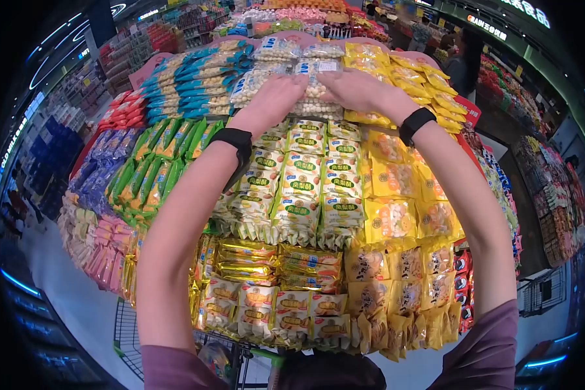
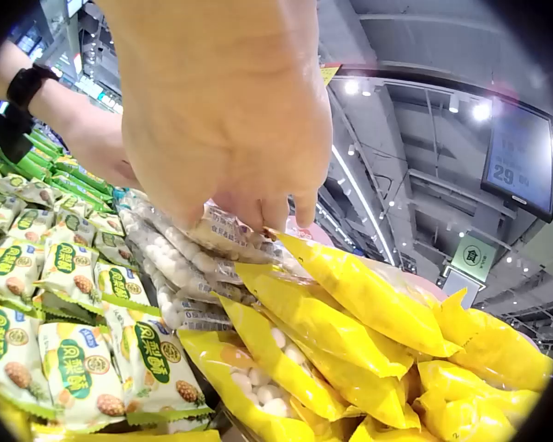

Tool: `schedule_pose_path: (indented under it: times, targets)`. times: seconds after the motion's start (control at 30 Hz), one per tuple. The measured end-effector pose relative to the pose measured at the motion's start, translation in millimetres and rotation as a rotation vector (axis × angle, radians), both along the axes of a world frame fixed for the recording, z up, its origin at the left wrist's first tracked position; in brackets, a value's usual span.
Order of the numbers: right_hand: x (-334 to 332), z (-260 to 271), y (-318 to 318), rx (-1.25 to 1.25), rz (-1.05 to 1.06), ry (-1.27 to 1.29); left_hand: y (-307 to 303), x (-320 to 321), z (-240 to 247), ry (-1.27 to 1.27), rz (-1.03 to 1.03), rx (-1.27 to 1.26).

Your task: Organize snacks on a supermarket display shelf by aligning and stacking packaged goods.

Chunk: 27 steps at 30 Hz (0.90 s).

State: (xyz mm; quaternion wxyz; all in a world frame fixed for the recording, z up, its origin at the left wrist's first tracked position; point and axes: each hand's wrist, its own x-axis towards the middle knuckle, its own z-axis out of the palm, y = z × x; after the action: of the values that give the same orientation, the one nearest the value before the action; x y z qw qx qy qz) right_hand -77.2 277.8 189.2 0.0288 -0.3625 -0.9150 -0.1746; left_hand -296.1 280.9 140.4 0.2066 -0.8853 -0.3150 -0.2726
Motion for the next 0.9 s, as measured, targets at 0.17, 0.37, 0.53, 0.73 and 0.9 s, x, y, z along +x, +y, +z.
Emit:
schedule_pose_path:
  times: [0.17,0.37,0.53,0.73,0.9]
  targets:
    - [10,-18,7,0.082,0.021,-0.014,6,-2,-3,0.035,-0.007,0.026]
    - [11,-17,4,0.076,0.013,-0.013,5,-9,1,0.131,0.120,-0.096]
    - [-3,26,8,-0.151,-0.168,0.056,-4,-4,-1,0.029,0.073,0.013]
    - [-9,25,85,0.086,-0.010,0.104,-18,9,0,0.021,0.039,0.029]
    - [-12,19,118,-0.040,-0.013,0.072,-11,11,-13,0.017,0.048,0.072]
